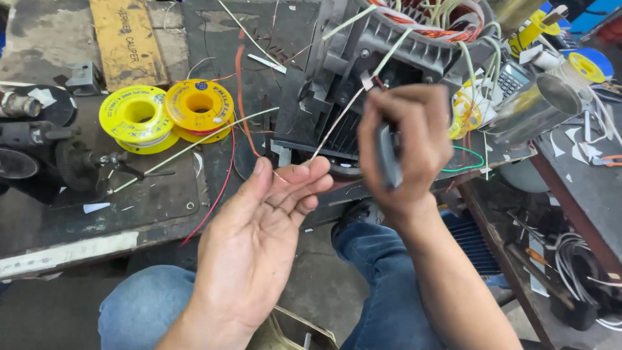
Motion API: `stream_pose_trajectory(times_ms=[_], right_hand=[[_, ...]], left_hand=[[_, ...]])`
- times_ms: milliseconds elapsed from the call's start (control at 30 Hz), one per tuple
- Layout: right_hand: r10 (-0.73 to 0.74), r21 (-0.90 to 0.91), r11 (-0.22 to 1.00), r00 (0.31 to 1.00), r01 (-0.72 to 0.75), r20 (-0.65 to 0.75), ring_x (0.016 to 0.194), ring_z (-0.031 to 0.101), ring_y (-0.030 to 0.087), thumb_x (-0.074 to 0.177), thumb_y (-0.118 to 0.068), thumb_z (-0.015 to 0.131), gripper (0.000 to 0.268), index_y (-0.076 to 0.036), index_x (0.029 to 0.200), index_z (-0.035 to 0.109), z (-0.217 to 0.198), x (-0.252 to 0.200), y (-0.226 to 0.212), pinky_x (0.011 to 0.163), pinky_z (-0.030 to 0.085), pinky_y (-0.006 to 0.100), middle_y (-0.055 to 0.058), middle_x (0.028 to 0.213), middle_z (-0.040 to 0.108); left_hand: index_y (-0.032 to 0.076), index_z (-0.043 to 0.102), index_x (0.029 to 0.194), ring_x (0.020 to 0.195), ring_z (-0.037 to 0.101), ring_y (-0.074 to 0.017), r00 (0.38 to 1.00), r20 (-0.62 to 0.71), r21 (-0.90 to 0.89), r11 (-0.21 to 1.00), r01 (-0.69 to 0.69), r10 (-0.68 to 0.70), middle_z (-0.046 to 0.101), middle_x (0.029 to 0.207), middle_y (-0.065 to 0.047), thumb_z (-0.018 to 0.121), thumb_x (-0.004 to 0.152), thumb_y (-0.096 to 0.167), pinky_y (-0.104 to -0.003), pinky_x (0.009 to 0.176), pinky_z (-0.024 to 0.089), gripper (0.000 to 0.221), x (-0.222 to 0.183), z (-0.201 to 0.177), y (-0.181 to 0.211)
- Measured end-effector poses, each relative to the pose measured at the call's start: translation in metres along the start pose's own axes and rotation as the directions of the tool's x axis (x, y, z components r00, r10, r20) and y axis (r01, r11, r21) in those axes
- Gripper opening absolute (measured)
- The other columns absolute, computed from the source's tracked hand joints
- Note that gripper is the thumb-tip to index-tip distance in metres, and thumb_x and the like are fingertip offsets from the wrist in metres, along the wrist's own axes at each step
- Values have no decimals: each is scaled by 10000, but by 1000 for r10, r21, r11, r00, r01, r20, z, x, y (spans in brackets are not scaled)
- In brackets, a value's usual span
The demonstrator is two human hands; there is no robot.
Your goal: Repairing an electric motor by stripping wire insulation and connecting wires to the stator.
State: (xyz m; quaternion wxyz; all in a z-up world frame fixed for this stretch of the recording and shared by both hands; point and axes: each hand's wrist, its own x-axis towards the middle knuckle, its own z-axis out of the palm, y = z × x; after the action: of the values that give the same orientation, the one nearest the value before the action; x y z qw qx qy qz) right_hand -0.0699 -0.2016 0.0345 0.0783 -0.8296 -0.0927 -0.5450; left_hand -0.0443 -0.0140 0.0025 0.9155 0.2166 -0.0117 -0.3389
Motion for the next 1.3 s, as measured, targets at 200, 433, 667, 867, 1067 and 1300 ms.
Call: stream_pose_trajectory(times_ms=[200,433,667,867,1067,1300], right_hand=[[68,1,998,998,-68,-7,909,656,340,1076,87,720,20,85,1075,700,1,-5,-11,817,539,409,249,1032,636],[184,51,982,982,-183,-32,912,639,277,1113,56,713,32,47,1115,682,0,-1,7,843,530,386,196,1044,624],[332,155,933,943,-326,-16,845,628,225,1109,65,703,59,28,1111,658,0,-7,4,742,552,324,185,1101,606],[338,165,931,940,-325,-51,922,622,227,1097,53,716,54,20,1112,677,-1,-9,9,802,541,332,160,1089,603],[319,114,942,948,-315,-16,935,629,239,1106,49,708,45,15,1110,679,-2,-8,3,829,536,346,169,1077,620],[297,162,936,948,-313,117,933,680,244,1046,34,751,72,-11,1065,699,-10,-13,-11,873,560,348,164,1061,675]], left_hand=[[-74,800,1080,1146,770,-374,1000,18,-63,998,22,-21,812,1233,-291,579,1085,277,-413,1043,535,415,0,2,-1],[-95,791,1117,1170,768,-384,1000,2,-29,1000,8,-7,811,1247,-306,544,1099,280,-401,1010,539,449,-4,6,-2],[-65,800,1102,1179,769,-386,1000,23,-10,1000,-8,8,811,1257,-303,554,1098,298,-415,1028,537,438,-6,3,-5],[-51,807,1105,1191,767,-386,998,54,0,999,-38,38,804,1286,-296,544,1110,300,-410,1026,534,439,-9,1,-6],[-54,805,1108,1201,767,-392,999,32,8,1000,-21,20,809,1275,-296,540,1111,294,-407,1026,538,437,-8,1,-6],[-48,809,1076,1180,784,-386,999,1,38,999,-39,39,821,1252,-293,550,1106,298,-401,1016,539,433,-4,-4,-4]])
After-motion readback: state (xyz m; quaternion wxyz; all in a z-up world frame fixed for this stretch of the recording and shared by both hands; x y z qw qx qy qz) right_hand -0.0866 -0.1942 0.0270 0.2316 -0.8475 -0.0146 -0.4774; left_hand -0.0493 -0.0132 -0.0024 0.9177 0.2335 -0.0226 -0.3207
